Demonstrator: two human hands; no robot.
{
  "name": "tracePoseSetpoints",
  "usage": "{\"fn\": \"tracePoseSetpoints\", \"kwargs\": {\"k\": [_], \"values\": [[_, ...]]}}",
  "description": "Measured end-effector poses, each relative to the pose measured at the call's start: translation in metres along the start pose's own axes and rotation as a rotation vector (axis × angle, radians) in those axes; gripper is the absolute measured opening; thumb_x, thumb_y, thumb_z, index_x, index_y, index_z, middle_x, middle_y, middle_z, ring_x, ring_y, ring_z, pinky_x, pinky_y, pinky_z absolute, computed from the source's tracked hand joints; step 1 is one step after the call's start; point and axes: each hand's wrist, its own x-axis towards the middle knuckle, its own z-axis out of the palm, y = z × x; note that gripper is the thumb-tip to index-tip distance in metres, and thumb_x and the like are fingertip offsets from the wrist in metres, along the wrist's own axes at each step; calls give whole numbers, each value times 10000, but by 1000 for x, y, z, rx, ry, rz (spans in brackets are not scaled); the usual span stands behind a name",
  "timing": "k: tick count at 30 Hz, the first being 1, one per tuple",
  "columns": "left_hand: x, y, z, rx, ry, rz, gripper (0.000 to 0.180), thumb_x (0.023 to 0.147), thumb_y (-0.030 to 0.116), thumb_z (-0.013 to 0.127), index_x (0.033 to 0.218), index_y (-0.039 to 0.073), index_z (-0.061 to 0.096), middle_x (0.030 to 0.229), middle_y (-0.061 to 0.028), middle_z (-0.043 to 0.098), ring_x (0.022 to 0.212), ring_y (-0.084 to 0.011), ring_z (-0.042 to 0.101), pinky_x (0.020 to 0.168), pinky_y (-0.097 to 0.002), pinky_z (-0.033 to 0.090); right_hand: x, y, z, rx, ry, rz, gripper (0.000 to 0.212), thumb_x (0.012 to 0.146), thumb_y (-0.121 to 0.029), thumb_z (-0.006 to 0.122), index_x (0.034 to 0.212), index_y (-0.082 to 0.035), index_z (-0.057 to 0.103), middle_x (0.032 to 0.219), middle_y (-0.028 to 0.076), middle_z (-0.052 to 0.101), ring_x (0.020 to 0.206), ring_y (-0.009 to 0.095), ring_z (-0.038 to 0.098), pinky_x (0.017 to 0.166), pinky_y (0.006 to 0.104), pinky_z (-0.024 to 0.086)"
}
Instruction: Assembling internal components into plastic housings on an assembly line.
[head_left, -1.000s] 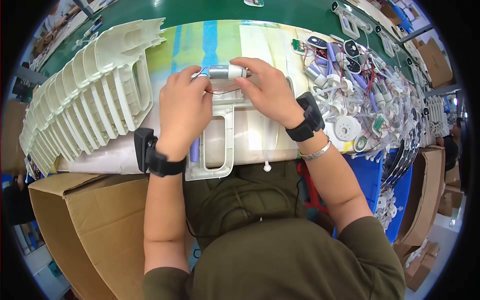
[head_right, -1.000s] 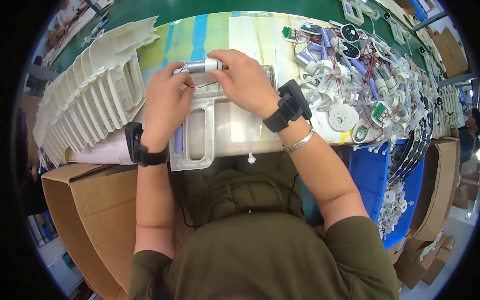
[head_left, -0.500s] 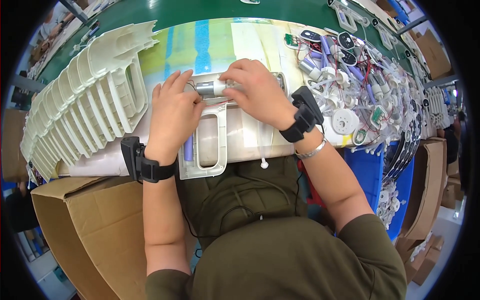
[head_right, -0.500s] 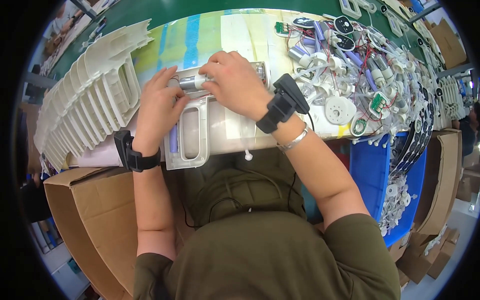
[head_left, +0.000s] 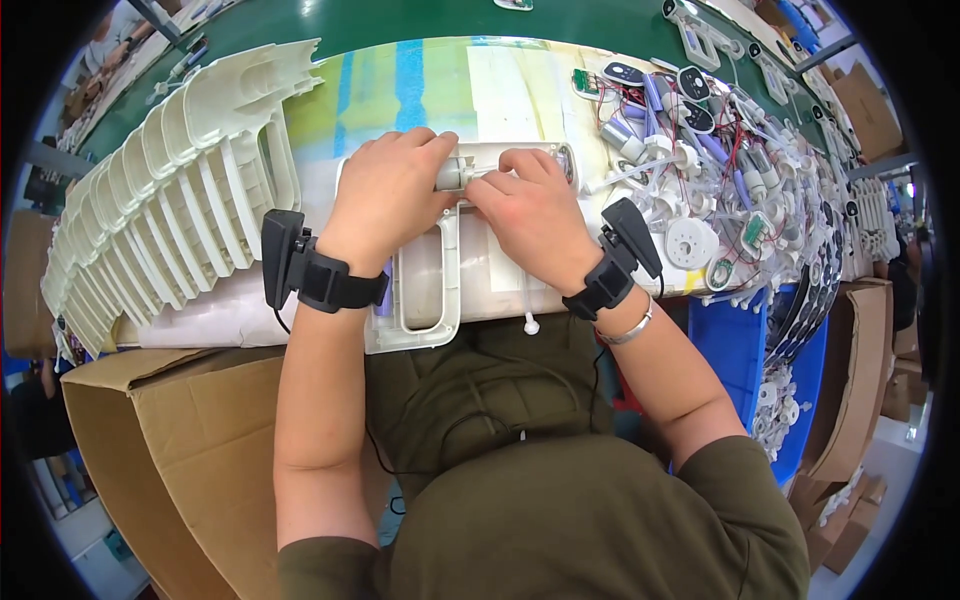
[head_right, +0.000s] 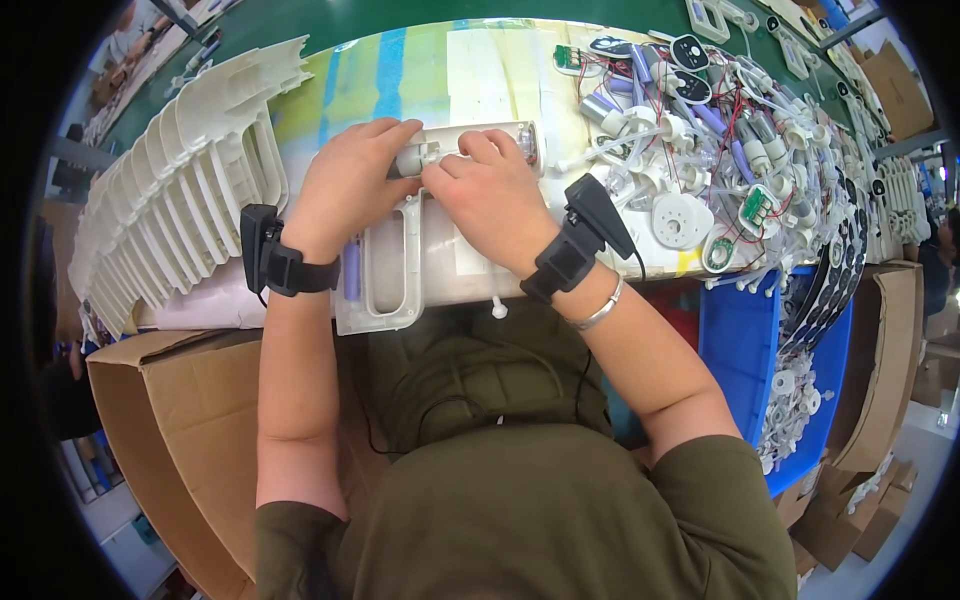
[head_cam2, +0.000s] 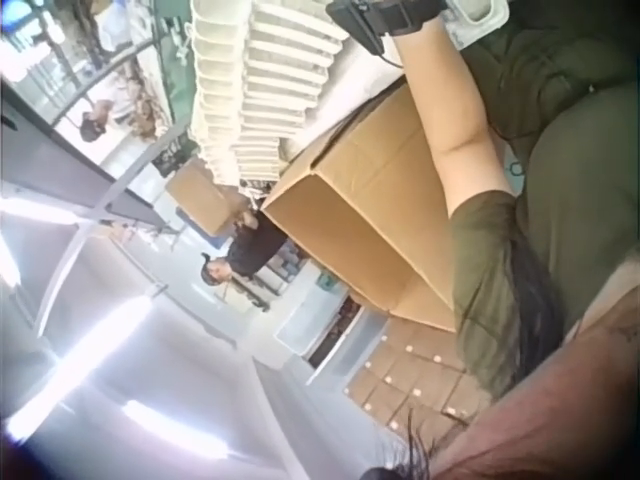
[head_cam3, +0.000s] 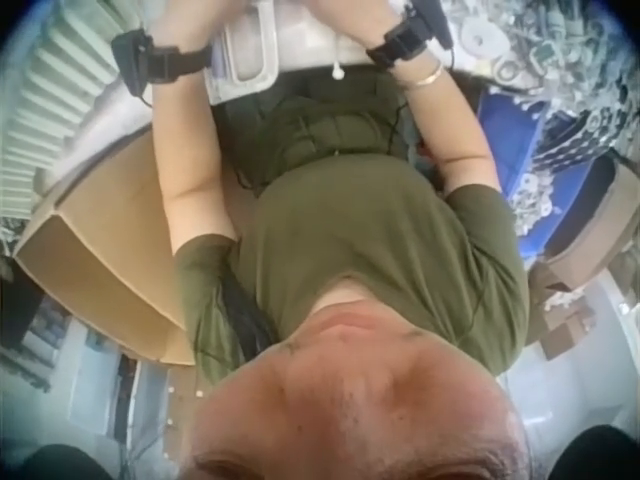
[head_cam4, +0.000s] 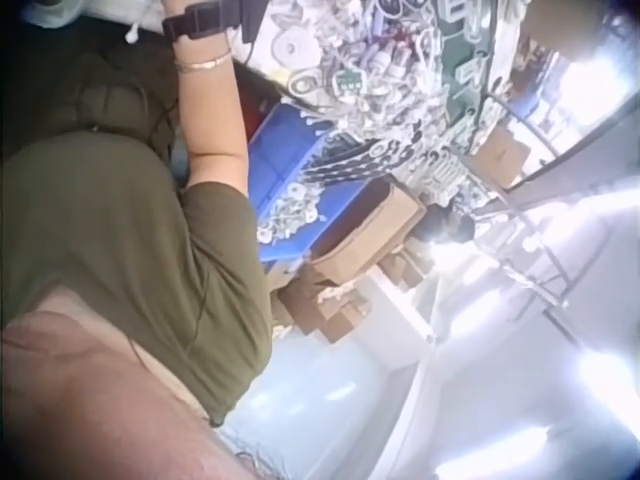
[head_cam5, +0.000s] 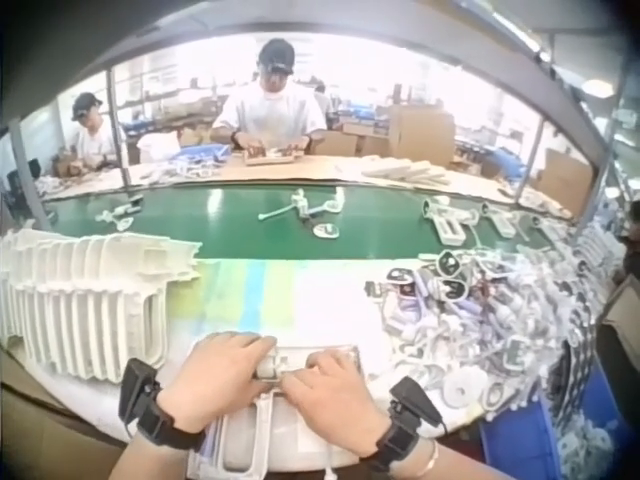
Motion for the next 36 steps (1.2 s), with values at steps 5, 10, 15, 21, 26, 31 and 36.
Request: {"fn": "tracePoseSetpoints", "kwargs": {"k": [5, 10, 15, 21, 26, 31, 36], "values": [[-12, 6, -11, -46, 255, 22, 463, 714, 178, 696, 1137, 52, 555, 1055, -135, 591, 982, -292, 555, 808, -391, 447, 12, -5, -11, -104, -31, -21, 43, 701, -121, 560, 743, -119, 569, 684, 5, 549, 856, 212, 527, 850, 462, 396], [-81, 20, -14, -410, 1032, -40, 431, 751, -22, 565, 1168, -73, 472, 1102, -208, 535, 1004, -330, 532, 894, -390, 427, 60, 7, -70, -348, -50, 15, 92, 713, -107, 553, 799, -104, 584, 749, 29, 596, 935, 243, 537, 873, 470, 391], [-86, 6, 19, -275, 541, -200, 440, 760, 88, 644, 1159, -22, 498, 1141, -219, 524, 1002, -370, 526, 870, -422, 432, 164, 81, -52, -489, -85, 107, 169, 717, -23, 522, 854, -97, 586, 826, 48, 623, 929, 262, 533, 778, 423, 412], [-74, 7, 27, -283, 345, -111, 423, 738, 139, 669, 1117, 6, 535, 1099, -181, 542, 946, -333, 541, 806, -428, 448, 265, 160, 66, -421, -222, 206, 237, 750, -28, 526, 948, -123, 616, 905, 100, 629, 997, 306, 526, 761, 496, 437], [-70, 6, 28, -310, 301, -74, 323, 719, 134, 671, 1015, 32, 591, 1021, -110, 579, 919, -291, 553, 777, -393, 460, 320, 150, 144, -269, -291, 293, 222, 786, -94, 516, 982, -117, 618, 960, 105, 630, 1027, 298, 535, 797, 508, 459], [-59, -5, 26, -267, 198, -52, 284, 898, 214, 559, 1051, -23, 594, 1032, -121, 615, 906, -275, 578, 742, -403, 475, 349, 177, 199, -207, -127, 398, 219, 796, -88, 505, 983, -108, 618, 1020, 126, 609, 1003, 311, 555, 799, 482, 478], [-71, 20, 20, -336, 120, -100, 280, 848, 219, 596, 1051, 25, 602, 1055, -107, 612, 940, -283, 565, 787, -410, 458, 348, 285, 123, -154, -30, 393, 263, 784, -228, 546, 950, -45, 636, 968, 191, 626, 929, 357, 590, 796, 442, 481]]}}
